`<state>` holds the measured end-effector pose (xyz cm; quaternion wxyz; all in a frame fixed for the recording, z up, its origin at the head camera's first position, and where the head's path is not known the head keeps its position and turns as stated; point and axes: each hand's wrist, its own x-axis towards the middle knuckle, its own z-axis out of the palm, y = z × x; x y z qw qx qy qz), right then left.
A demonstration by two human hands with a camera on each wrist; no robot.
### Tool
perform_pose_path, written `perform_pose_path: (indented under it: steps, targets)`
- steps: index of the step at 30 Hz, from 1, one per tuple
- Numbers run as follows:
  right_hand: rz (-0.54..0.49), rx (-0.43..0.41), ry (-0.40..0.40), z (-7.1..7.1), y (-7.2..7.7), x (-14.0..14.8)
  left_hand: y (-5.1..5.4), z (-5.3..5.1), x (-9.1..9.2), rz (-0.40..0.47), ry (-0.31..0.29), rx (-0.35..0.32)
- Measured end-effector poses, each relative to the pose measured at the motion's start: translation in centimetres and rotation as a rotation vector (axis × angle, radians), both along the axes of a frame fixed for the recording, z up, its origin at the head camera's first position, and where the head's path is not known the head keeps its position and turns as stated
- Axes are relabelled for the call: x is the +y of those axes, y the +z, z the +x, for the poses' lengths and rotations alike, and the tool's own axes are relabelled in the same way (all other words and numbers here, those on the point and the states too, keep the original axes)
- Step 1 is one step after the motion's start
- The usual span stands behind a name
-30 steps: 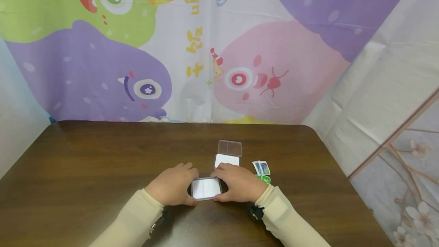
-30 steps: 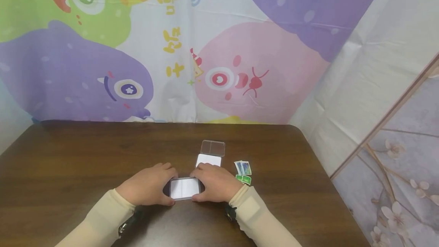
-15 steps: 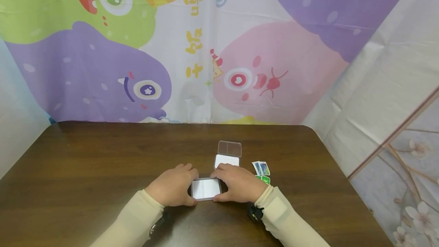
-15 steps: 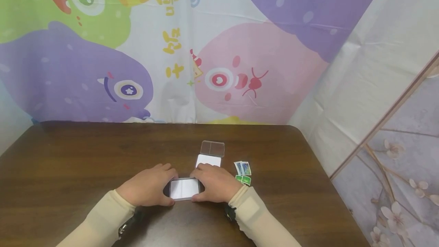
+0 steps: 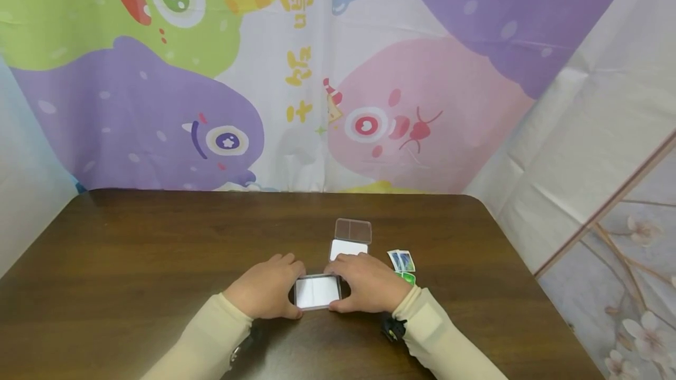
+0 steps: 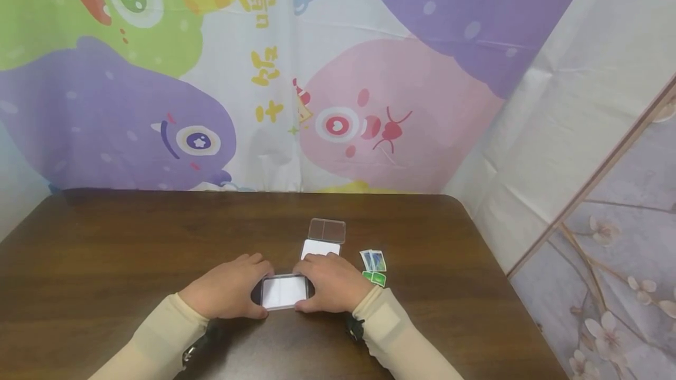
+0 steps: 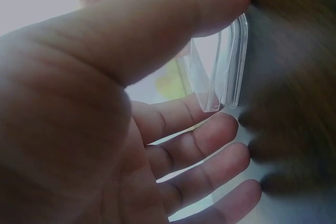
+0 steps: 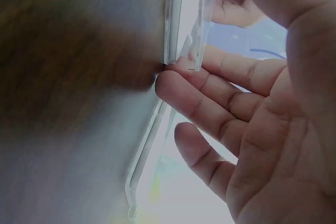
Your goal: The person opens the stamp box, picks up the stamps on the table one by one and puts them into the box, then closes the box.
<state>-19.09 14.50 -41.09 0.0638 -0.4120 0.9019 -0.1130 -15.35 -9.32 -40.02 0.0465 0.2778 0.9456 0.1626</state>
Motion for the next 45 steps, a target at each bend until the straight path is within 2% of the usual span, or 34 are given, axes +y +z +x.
perform_pose_path:
  steps: [5, 11, 22, 32, 45]
  targets:
    - [-0.014, 0.023, 0.019, -0.1, 0.0, 0.1, 0.1, 0.0, 0.1, 0.001, 0.010, -0.016]
    - [-0.032, 0.011, 0.013, -0.1, 0.0, 0.3, 0.0, 0.0, 0.1, -0.004, 0.018, -0.033]
    - [-0.058, 0.044, 0.008, -0.1, 0.4, 0.7, -0.1, -0.1, 0.0, -0.011, 0.014, -0.012]
    - [-0.049, 0.035, 0.008, -0.1, 0.9, 0.9, -0.1, 0.0, 0.0, -0.011, 0.004, 0.012]
    - [-0.058, 0.056, -0.011, -0.4, 1.4, 1.5, -0.1, -0.2, 0.0, -0.016, 0.002, 0.010]
